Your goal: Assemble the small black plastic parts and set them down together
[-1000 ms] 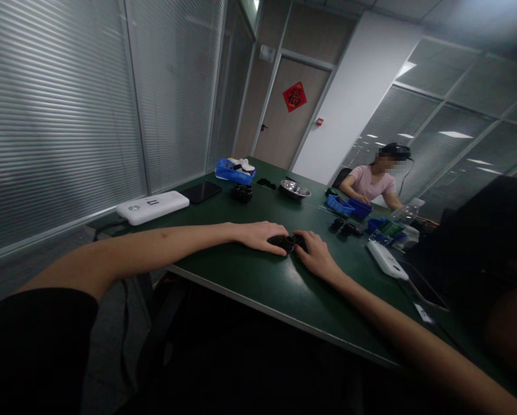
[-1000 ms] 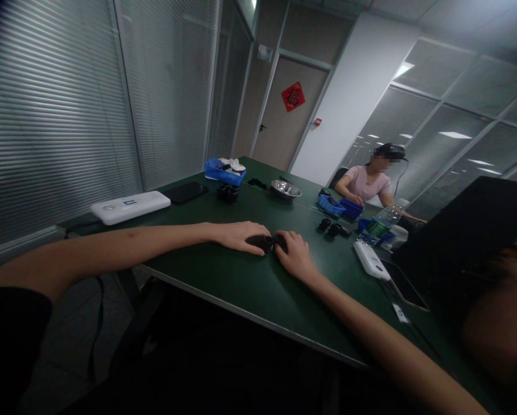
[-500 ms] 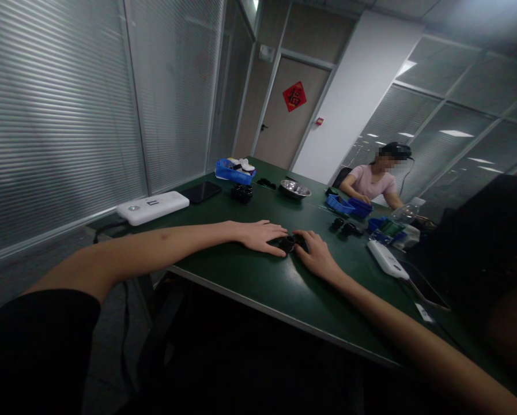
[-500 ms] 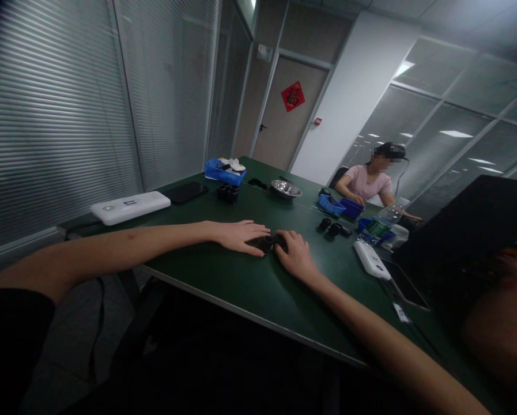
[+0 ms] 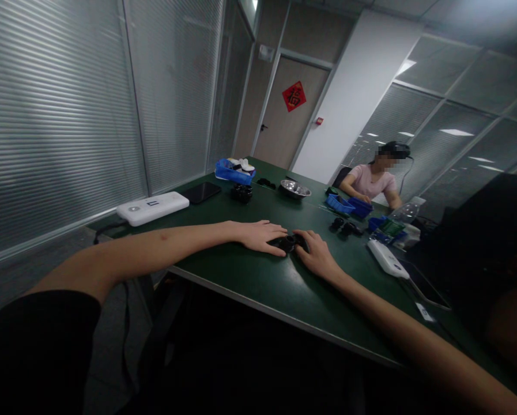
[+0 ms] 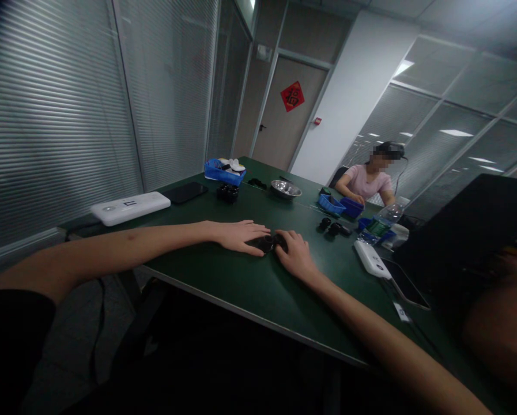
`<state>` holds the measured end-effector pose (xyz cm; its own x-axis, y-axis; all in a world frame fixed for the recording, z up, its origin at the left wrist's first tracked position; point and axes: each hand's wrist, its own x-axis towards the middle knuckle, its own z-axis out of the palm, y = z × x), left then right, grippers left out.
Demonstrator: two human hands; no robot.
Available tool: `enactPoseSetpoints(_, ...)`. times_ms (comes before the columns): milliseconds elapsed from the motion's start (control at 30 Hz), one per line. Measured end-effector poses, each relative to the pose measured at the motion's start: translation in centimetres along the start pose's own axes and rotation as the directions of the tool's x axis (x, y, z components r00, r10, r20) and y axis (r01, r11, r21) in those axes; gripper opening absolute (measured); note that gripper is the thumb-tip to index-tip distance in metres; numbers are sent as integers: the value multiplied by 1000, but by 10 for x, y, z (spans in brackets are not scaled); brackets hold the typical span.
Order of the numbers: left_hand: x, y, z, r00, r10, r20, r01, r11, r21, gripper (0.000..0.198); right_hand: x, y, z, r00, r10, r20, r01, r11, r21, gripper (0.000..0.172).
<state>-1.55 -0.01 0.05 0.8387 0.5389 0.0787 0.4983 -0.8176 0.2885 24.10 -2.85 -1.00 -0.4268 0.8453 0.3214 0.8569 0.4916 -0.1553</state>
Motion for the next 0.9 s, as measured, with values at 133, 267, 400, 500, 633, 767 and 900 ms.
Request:
enactPoseSetpoints(133,0,0,2,1000,-2,-22,2,1000,-13,90,0,0,0,1000,1,1,-1,1000,-2,42)
enactPoseSetpoints(267,0,2,2,999,-6,-36,5,1000,-20,92,-1,-2,0,1000,2,0,-2,1000,-4,43)
enactPoseSetpoints(400,1,2,2,999,2,-35,-3,1000,-20,91,-1,-3,-1,1000,8,1,-8,1000,-2,42)
enactPoseSetpoints(500,1,2,2,999,8,-33,-8,1000,-17,90,-2,-3,-1,1000,9,3,-9,1000,0,43)
enactPoseSetpoints(633,0,2,1,999,6,-33,-6,1000,-17,89,-2,-3,-1,1000,-1,-9,1,1000,1,41)
enactPoseSetpoints(767,-1,0,0,1000,16,-21,-17,1000,-12,88,-1,-3,-1,1000,-6,-8,6,1000,1,41)
enactPoseSetpoints(900,-1,-1,2,1000,6,-16,-6,1000,-5,90,0,-2,0,1000,1,-3,-1,1000,2,41)
